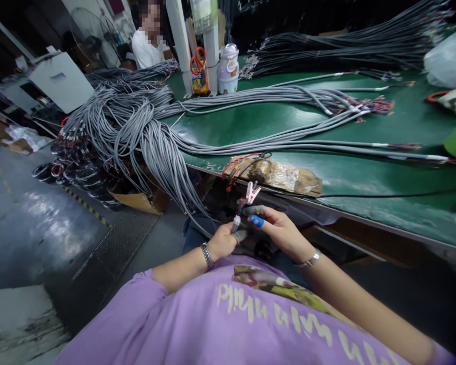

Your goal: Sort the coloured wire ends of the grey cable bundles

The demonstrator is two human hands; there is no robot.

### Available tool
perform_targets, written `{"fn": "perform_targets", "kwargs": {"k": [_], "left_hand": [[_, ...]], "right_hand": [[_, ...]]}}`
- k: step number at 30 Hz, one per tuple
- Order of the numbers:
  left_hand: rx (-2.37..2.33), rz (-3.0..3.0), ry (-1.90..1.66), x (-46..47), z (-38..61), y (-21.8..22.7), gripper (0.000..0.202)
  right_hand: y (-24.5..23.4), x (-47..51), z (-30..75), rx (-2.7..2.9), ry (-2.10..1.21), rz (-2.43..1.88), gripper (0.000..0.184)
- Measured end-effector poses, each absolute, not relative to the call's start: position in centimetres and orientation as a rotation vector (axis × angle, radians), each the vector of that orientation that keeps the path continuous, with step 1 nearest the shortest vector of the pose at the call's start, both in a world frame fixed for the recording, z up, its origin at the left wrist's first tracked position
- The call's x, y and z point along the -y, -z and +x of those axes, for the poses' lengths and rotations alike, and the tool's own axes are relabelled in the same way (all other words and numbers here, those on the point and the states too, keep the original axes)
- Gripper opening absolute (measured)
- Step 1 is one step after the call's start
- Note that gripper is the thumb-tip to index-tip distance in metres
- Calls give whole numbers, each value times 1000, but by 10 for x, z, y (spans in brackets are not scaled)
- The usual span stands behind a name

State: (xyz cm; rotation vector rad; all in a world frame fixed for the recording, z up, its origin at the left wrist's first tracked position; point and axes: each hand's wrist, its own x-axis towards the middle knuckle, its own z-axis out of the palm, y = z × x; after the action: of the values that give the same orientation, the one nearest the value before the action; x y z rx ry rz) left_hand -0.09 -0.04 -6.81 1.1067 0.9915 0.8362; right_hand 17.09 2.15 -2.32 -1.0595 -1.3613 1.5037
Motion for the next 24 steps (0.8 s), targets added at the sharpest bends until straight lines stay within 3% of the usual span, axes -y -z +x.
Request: {"fn": "perform_targets", "kwargs": {"k": [6,12,18,24], "left_hand": [[-880,1222,-643,6,1,70,33],[-810,1272,-772,9,-2,55,43],[-856,1151,-926,5,-4,44,52],[-1064,1307,-1065,3,-8,36,38]], "right_hand": [[19,-9,172,1444,-1495,-1010,27],[20,-8,175,1290,-1564,-1045,29],[18,-7,183,1334,-1428,-1111,29],[13,-7,179,1388,-1449,-1116,33]]}}
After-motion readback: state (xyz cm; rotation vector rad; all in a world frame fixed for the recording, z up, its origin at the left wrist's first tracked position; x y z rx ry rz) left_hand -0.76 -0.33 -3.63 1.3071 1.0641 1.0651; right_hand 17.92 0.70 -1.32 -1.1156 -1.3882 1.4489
